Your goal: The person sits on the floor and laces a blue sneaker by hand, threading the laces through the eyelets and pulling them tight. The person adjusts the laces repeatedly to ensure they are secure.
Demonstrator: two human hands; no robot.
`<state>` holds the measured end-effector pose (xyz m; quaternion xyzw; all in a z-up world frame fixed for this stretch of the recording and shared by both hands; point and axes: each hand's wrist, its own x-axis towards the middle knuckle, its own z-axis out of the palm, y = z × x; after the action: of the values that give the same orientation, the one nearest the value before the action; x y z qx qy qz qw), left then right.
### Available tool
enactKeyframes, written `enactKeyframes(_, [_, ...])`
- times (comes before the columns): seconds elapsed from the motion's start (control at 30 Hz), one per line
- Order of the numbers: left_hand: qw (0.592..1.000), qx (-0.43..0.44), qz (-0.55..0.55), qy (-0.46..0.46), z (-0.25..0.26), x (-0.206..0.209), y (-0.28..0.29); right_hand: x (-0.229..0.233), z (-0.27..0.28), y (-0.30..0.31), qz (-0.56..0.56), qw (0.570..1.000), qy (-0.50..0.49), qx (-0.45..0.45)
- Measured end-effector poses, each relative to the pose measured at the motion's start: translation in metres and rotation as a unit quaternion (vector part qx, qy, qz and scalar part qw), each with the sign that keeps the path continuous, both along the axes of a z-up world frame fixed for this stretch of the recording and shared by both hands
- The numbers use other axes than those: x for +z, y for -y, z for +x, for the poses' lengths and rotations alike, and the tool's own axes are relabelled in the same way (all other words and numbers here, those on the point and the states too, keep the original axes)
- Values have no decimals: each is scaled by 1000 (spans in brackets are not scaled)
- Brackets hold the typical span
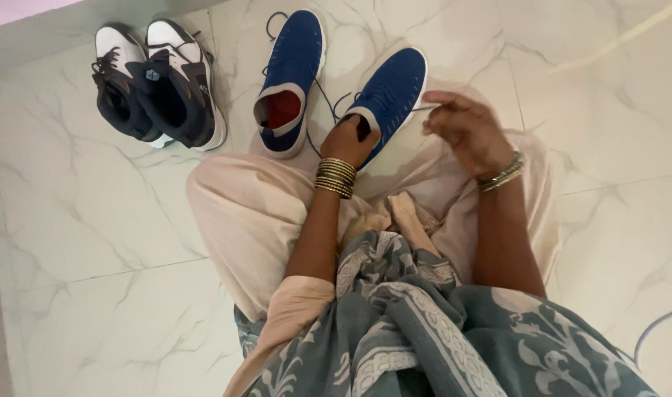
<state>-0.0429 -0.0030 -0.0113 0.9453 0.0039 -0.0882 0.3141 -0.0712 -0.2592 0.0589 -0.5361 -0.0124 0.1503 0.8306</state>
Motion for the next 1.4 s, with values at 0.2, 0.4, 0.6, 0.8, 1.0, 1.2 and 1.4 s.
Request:
enactKeyframes(0.2, [998, 38, -45, -31, 6, 16, -3, 49, -18, 20, 18, 999, 26, -22])
enactKeyframes(0.4, [991, 68, -56, -100, 20, 5, 9, 73, -29, 13, 1, 994, 78, -78])
enactKeyframes(0.6, [983, 106, -127, -77, 29, -32, 16, 51, -10, -9, -23, 972, 141, -185])
enactKeyframes(0.8, [731, 193, -616, -222, 24, -81, 35, 19, 21, -34, -15, 971, 140, -193])
enactKeyframes(1.0, [896, 200, -395, -32, 31, -98, 31, -10, 19, -28, 61, 972, 20, -224])
enactKeyframes(1.2, [955, 81, -283, 36, 32, -82, 23, -23, 11, 19, 185, 954, 18, -235])
enactKeyframes(1.4, [918, 65, -391, 18, 39, -89, 17, -23, 5, 31, 214, 943, -4, -255])
